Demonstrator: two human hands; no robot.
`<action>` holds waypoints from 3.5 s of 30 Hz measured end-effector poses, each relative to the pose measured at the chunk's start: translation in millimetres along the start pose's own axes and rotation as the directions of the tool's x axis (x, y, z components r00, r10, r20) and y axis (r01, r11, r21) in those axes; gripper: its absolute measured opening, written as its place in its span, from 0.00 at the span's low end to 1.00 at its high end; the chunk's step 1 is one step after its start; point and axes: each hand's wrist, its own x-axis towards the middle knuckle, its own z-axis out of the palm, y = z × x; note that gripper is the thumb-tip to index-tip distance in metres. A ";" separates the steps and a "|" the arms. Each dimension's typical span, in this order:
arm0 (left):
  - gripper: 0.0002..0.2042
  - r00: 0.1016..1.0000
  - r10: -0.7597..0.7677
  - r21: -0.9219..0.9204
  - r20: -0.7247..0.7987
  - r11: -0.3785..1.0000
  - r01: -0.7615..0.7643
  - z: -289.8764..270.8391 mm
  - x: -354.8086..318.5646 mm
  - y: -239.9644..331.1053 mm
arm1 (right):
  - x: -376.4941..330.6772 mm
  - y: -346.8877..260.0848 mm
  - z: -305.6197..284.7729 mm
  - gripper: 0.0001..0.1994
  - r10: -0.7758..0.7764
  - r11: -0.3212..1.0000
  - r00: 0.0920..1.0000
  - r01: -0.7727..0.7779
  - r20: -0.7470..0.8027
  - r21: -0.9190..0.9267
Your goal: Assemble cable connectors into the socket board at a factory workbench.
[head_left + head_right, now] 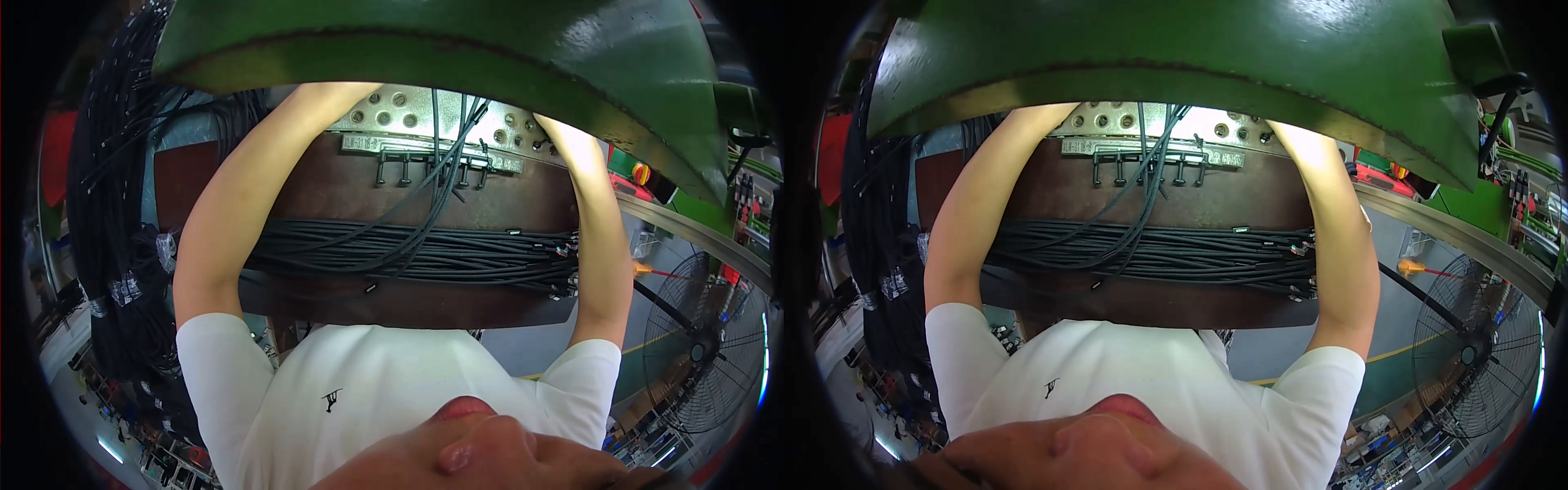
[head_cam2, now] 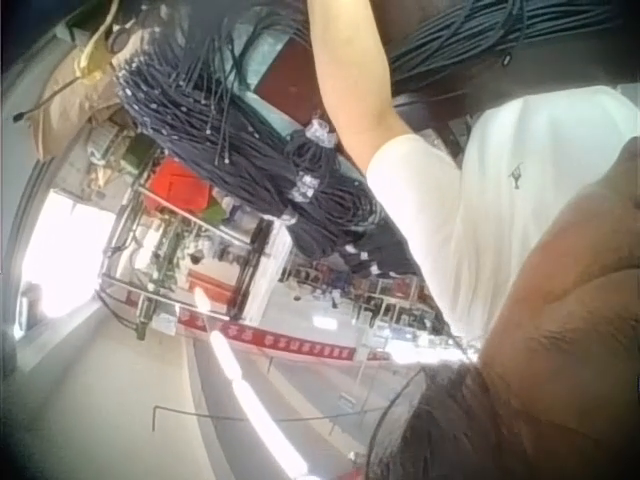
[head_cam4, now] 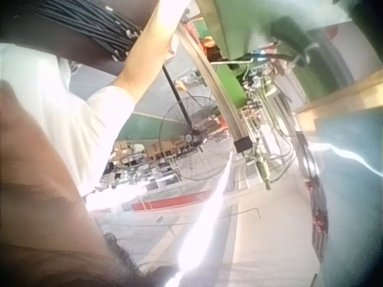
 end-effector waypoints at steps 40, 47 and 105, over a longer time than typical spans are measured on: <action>0.22 0.642 -0.589 0.091 0.492 0.768 0.634 -95.1 -308.3 106.0 | -320.5 -164.5 -120.2 0.12 0.744 0.444 0.558 -0.823 0.367 0.354; 0.21 0.688 -0.589 0.004 0.423 0.761 0.649 -92.9 -302.3 108.1 | -313.2 -160.5 -117.3 0.11 0.689 0.602 0.658 -0.753 0.303 0.267; 0.22 0.789 -0.067 0.271 0.610 0.954 -0.128 -154.8 -148.3 99.8 | -78.1 -80.9 -153.3 0.10 0.267 0.963 0.961 -0.265 -0.075 0.039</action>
